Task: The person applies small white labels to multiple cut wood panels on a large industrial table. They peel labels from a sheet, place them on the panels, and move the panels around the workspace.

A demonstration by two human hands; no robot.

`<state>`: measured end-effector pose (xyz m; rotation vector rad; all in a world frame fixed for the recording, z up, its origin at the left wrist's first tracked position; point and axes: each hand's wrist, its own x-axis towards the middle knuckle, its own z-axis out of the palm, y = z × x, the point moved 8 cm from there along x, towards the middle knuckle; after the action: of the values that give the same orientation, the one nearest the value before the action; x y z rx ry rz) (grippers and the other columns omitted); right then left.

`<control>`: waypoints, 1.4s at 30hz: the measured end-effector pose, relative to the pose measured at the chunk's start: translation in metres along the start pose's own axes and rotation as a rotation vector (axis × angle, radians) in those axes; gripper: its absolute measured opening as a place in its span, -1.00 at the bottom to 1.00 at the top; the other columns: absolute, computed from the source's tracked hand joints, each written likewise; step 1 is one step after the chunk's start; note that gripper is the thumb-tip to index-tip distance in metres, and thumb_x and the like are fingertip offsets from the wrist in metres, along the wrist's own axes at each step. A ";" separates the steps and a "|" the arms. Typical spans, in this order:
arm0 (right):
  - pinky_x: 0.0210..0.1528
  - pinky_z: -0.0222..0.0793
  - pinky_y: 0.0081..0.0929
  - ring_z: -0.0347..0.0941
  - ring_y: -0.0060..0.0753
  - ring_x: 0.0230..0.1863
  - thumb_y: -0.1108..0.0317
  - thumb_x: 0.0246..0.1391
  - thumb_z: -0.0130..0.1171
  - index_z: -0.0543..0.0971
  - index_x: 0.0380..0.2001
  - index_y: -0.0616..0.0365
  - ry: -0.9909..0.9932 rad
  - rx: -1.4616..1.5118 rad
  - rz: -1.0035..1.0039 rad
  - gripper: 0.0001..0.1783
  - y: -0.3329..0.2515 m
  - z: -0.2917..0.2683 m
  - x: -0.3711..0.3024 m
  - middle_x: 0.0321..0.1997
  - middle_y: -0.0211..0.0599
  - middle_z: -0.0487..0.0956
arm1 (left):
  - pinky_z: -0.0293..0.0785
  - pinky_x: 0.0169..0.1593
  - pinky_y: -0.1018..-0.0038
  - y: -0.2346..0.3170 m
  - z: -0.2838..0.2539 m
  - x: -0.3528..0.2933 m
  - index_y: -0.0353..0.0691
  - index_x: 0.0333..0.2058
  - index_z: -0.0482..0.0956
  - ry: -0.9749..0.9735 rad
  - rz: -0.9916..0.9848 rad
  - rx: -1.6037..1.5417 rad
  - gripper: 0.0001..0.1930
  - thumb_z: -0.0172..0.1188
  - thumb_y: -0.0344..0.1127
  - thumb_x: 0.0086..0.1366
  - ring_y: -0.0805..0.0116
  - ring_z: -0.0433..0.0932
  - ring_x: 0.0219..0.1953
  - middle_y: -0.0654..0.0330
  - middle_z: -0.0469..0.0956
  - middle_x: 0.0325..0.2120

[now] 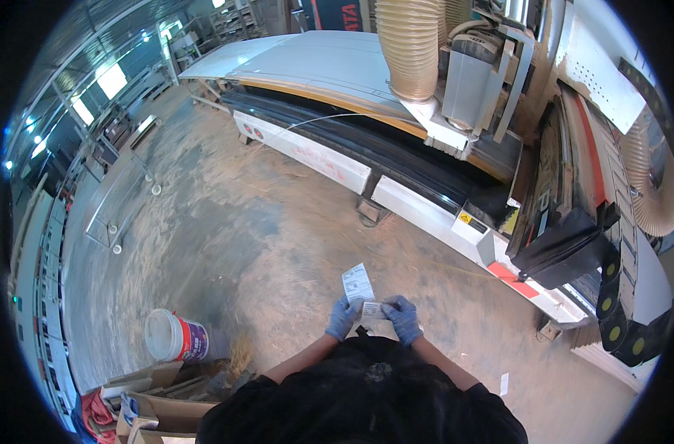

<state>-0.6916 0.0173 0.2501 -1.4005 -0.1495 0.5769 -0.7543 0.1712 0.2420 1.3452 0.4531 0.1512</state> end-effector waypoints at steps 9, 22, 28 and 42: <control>-0.34 0.38 -0.64 0.39 -0.65 -0.42 0.43 -0.02 0.14 0.49 -0.37 0.20 0.002 0.117 0.044 -0.89 -0.001 0.045 0.039 -0.47 -0.42 0.50 | 0.43 -0.28 0.57 0.012 -0.048 0.039 -0.34 -0.21 0.47 0.026 0.012 0.033 -0.75 0.06 -0.30 0.21 0.52 0.48 -0.34 0.21 0.54 -0.34; -0.35 0.36 -0.65 0.37 -0.65 -0.42 0.42 -0.02 0.14 0.49 -0.39 0.19 0.000 0.076 0.045 -0.90 -0.001 0.117 0.109 -0.45 -0.46 0.49 | 0.44 -0.31 0.59 0.038 -0.122 0.094 -0.32 -0.20 0.47 0.058 -0.051 -0.005 -0.75 0.08 -0.30 0.20 0.53 0.47 -0.36 0.24 0.53 -0.34; -0.38 0.34 -0.67 0.35 -0.67 -0.45 0.41 -0.04 0.16 0.50 -0.38 0.18 -0.002 0.001 0.062 -0.88 0.000 0.141 0.142 -0.45 -0.47 0.48 | 0.44 -0.30 0.58 0.041 -0.153 0.126 -0.33 -0.20 0.48 0.054 -0.096 0.058 -0.75 0.09 -0.30 0.20 0.53 0.47 -0.34 0.22 0.53 -0.34; -0.35 0.37 -0.63 0.38 -0.63 -0.43 0.46 -0.03 0.12 0.50 -0.39 0.21 -0.009 0.126 0.169 -0.91 -0.020 0.171 0.332 -0.46 -0.44 0.48 | 0.43 -0.25 0.54 0.083 -0.194 0.293 -0.36 -0.21 0.47 0.095 0.019 0.173 -0.72 0.06 -0.26 0.21 0.49 0.49 -0.32 0.17 0.55 -0.33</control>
<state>-0.4759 0.3212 0.2232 -1.2955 -0.0014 0.7206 -0.5545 0.4712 0.2249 1.5172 0.5432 0.1952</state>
